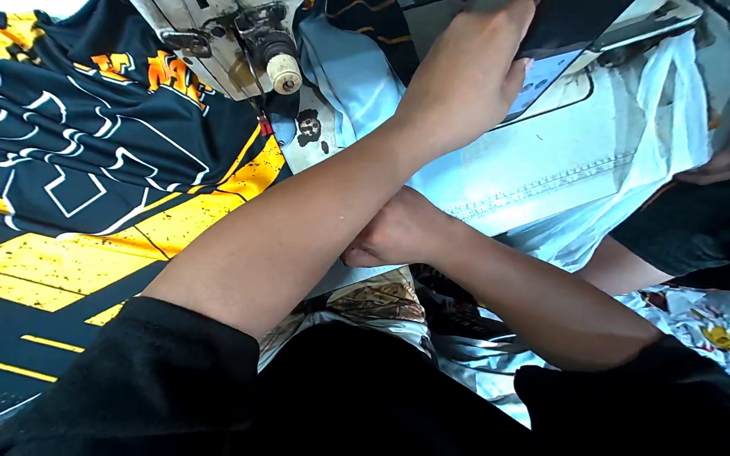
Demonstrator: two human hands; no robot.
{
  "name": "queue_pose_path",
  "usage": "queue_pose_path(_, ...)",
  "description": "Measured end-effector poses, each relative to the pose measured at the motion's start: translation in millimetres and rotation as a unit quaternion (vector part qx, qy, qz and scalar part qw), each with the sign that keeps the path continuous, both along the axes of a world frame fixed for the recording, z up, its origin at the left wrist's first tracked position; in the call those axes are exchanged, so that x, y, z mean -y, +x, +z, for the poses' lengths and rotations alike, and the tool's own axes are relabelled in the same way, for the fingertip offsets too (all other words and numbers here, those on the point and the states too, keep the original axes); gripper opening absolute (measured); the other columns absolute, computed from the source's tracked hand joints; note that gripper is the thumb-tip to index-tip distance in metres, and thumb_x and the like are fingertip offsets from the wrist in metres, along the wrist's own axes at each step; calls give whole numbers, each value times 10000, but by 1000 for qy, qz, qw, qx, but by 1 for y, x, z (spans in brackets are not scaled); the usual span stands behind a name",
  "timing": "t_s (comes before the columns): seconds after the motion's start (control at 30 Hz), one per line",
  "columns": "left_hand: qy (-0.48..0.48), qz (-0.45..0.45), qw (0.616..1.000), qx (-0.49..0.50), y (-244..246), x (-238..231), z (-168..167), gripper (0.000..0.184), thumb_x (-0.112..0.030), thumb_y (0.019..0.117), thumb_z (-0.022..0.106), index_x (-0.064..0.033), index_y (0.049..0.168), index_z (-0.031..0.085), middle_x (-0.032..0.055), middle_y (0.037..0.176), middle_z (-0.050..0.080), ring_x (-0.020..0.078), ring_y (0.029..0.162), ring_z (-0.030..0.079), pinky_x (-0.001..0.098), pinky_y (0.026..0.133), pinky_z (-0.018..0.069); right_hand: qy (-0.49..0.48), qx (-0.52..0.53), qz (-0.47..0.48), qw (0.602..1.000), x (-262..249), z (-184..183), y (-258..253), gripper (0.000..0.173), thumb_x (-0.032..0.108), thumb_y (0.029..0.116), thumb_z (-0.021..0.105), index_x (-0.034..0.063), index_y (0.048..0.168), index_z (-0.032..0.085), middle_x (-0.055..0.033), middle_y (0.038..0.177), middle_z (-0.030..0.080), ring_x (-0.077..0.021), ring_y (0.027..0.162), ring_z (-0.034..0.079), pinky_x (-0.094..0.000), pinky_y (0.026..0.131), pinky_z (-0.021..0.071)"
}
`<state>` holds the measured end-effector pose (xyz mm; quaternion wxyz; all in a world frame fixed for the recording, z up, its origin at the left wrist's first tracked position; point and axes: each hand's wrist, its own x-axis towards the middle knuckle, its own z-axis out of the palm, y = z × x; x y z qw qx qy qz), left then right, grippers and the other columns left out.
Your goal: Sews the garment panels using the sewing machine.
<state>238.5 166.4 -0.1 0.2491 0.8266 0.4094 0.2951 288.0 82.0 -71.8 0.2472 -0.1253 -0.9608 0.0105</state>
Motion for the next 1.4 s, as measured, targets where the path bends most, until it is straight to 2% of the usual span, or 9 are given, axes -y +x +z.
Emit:
queue_pose_path(0.4, -10, 2, 1000, 9, 1, 5, -1, 284, -178, 1009, 589, 10, 1215, 647, 118, 1050, 718, 190, 1005, 690, 332, 903, 536, 21, -6, -14, 1000, 2, -2, 0, 285, 328, 964, 570, 146, 795, 709, -55, 778, 705, -239, 817, 714, -424, 691, 550)
queue_pose_path(0.5, -20, 23, 999, 19, -1, 3, -1, 379, -360, 978, 638, -43, 1185, 659, 74, 994, 717, 188, 944, 696, 392, 840, 561, 28, -12, -6, 1000, 1, -1, -1, 278, 301, 959, 571, 136, 776, 700, -59, 763, 696, -237, 812, 707, -417, 699, 543)
queue_pose_path(0.6, -17, 62, 998, 18, 0, 3, 6, 559, -562, 972, 586, -91, 1262, 672, 61, 1055, 736, 199, 1017, 702, 442, 879, 562, 30, -15, -5, 999, 1, -2, 0, 292, 318, 964, 551, 146, 784, 704, -60, 781, 707, -239, 838, 714, -424, 722, 549)
queue_pose_path(0.73, -19, 76, 997, 3, -1, 3, 13, 461, -508, 1002, 576, -114, 1202, 709, 51, 1041, 733, 181, 1008, 700, 431, 882, 561, 10, -19, 6, 1000, 0, -2, -2, 263, 280, 959, 558, 141, 796, 712, -50, 774, 699, -233, 823, 705, -423, 731, 545)
queue_pose_path(0.87, -4, 20, 999, 41, -60, 25, 5, 496, -443, 1020, 565, -52, 1318, 635, 69, 1059, 699, 153, 941, 673, 364, 853, 562, -19, -8, 6, 1000, 0, -2, -5, 224, 194, 958, 556, 123, 881, 754, -42, 996, 750, -234, 997, 697, -441, 858, 544)
queue_pose_path(0.93, 41, -3, 999, 10, -113, 46, -10, 375, -317, 1041, 526, -28, 1243, 653, 101, 1076, 700, 155, 972, 679, 332, 855, 567, -24, 1, 5, 1000, -1, -1, -6, 254, 211, 980, 537, 121, 969, 775, -46, 1112, 758, -247, 1133, 678, -482, 1021, 482)
queue_pose_path(1.03, 115, -12, 991, -66, -181, 80, -48, 287, -209, 1019, 534, -16, 1104, 728, 158, 1119, 714, 286, 1079, 673, 450, 949, 543, -45, 30, 18, 998, -3, 2, -6, 253, 205, 995, 518, 90, 955, 740, -72, 1098, 731, -286, 1160, 646, -557, 1082, 413)
queue_pose_path(1.23, 110, 8, 978, -177, -247, 104, -69, 422, -377, 1051, 480, -174, 1373, 661, 211, 1429, 563, 411, 1381, 479, 602, 1135, 364, -41, 115, 30, 992, -6, 17, -6, 319, 273, 1031, 475, 79, 1034, 728, -85, 1222, 715, -327, 1285, 599, -630, 1102, 392)
queue_pose_path(1.4, 95, -10, 969, -228, -240, 109, -66, 482, -536, 1018, 401, -372, 1423, 603, 201, 1515, 488, 500, 1434, 381, 817, 1072, 234, -37, 124, 30, 991, -5, 20, -4, 332, 309, 1015, 506, 94, 1049, 757, -78, 1241, 721, -314, 1284, 605, -625, 1112, 382)
